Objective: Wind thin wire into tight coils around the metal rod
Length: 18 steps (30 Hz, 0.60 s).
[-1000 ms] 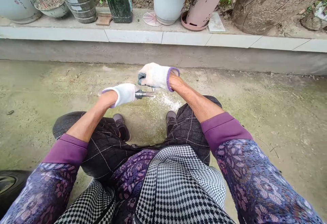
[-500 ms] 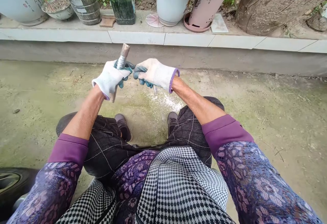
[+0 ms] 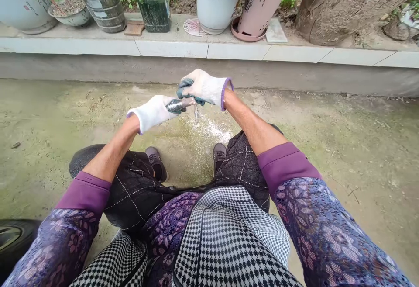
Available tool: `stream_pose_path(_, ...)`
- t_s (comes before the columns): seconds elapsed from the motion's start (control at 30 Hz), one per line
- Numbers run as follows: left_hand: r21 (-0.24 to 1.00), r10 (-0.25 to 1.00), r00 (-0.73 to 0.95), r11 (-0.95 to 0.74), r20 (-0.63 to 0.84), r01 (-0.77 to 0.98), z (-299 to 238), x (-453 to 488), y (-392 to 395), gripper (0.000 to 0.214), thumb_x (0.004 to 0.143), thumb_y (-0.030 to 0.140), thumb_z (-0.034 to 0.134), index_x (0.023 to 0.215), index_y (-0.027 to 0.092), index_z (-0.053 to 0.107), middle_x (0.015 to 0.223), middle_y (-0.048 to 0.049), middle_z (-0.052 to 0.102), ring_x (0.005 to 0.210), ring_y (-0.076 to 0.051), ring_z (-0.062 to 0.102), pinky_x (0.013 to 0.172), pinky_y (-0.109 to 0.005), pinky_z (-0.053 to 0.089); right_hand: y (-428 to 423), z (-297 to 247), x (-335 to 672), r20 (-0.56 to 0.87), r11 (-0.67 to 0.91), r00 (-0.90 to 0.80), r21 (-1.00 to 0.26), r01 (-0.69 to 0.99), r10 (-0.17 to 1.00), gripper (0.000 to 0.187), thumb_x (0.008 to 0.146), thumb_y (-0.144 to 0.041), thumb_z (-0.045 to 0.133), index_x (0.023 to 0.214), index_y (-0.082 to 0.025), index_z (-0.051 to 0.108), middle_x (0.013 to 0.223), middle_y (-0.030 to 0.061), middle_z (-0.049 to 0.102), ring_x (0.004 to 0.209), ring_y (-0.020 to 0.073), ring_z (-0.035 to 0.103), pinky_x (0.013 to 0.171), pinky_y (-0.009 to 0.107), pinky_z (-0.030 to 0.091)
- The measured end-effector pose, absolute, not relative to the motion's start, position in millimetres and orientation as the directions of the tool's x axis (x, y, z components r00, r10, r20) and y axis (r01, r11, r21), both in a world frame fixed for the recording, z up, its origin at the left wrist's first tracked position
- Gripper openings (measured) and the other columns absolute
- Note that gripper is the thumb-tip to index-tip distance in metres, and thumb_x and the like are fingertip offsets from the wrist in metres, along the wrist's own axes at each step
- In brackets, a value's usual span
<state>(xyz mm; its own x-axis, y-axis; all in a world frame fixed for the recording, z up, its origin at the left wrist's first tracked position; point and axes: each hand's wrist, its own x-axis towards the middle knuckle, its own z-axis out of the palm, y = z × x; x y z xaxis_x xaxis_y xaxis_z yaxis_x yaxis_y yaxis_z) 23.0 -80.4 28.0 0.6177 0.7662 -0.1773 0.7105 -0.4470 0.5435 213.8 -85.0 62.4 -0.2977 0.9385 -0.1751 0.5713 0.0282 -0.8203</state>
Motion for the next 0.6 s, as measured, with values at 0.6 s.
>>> stream_pose_path(0.6,0.996,0.915,0.396,0.064,-0.080,0.054,46.5,6.1,-70.5,0.026,0.076,0.022,0.063,0.102,0.019,0.065,0.059,0.0075,0.039,0.042,-0.004,0.024,0.041,-0.022,0.030,-95.8,63.6,198.1,-0.074,0.041,-0.307,-0.935,0.351,0.949,0.020,0.083,0.002,0.055,0.079,-0.014,0.067,0.060,-0.0005,0.065,0.047,0.0075,0.054,0.041,0.019,0.045)
